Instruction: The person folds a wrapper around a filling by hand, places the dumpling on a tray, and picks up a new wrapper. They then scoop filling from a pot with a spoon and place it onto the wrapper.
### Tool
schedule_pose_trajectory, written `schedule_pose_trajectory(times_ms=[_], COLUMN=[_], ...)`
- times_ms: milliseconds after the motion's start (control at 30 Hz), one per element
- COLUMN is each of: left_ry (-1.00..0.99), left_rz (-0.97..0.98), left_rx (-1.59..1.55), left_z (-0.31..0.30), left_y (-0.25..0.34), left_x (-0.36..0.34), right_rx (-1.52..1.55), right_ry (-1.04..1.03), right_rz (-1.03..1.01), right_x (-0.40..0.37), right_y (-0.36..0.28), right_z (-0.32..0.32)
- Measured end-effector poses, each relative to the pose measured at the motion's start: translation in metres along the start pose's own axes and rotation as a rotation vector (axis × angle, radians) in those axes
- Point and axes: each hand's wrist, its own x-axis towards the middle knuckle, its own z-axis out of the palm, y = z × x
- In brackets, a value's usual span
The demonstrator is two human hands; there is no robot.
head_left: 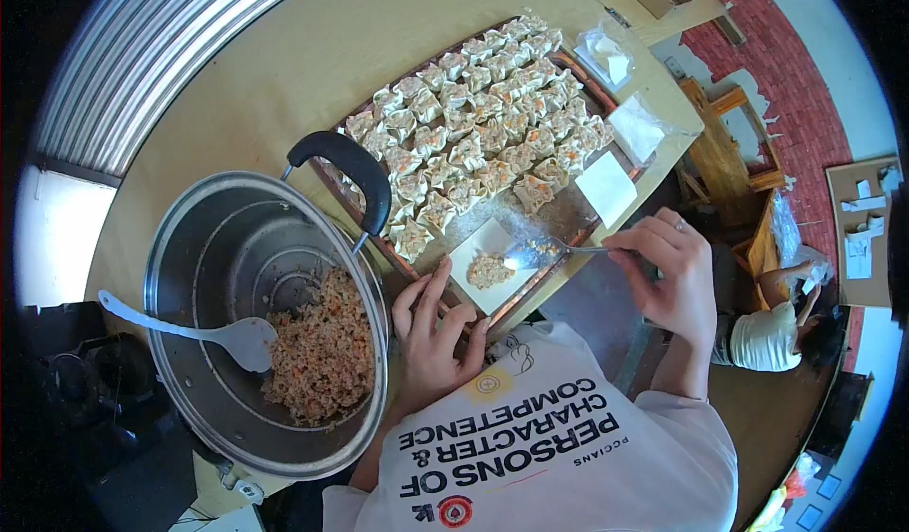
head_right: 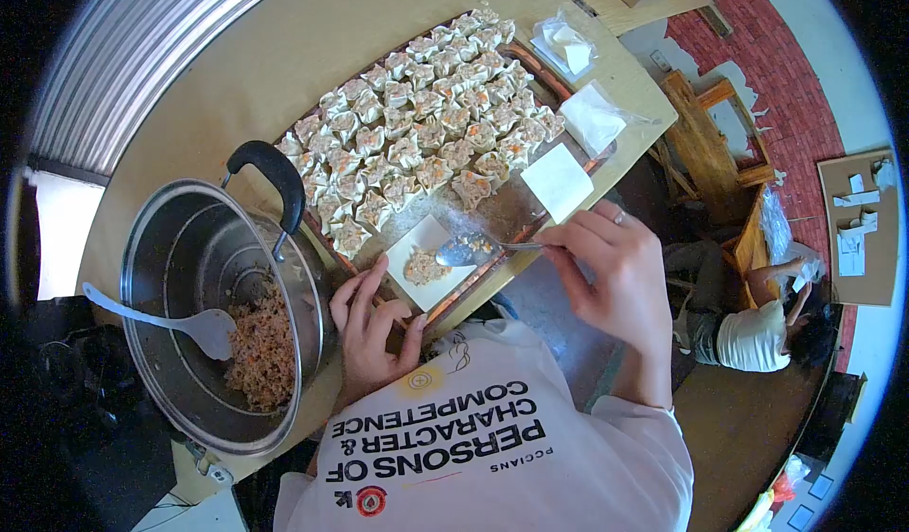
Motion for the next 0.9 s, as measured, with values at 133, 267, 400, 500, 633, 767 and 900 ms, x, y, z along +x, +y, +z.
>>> schedule_pose_trajectory(times_ms=[133,267,400,500,633,767,900], left_ry=[-0.006,-0.018,-0.009,-0.004,-0.012,-0.011,-0.013], left_rz=[-0.012,-0.025,-0.021,-0.024,-0.014,-0.01,-0.02], left_rx=[0.012,0.007,0.018,0.016,0.019,0.017,0.004], left_z=[0.0,-0.001,0.0,0.001,0.0,0.001,0.0], left_y=[0.0,0.001,0.001,0.001,-0.002,-0.002,-0.001], left_x=[0.0,0.0,-0.001,-0.001,-0.001,-0.002,-0.001], right_rx=[0.047,0.08,0.104,0.115,0.191,0.23,0.083], right_ry=[-0.126,-0.194,-0.177,-0.157,-0.152,-0.262,-0.236], right_rz=[-0.056,-0.086,-0.094,-0.109,-0.014,0.047,-0.096], right_x=[0.004,0.008,0.015,0.02,0.022,0.016,0.014], right_y=[0.022,0.026,0.027,0.027,0.025,0.011,0.002], right_z=[0.005,0.014,0.024,0.026,0.023,0.022,0.023])
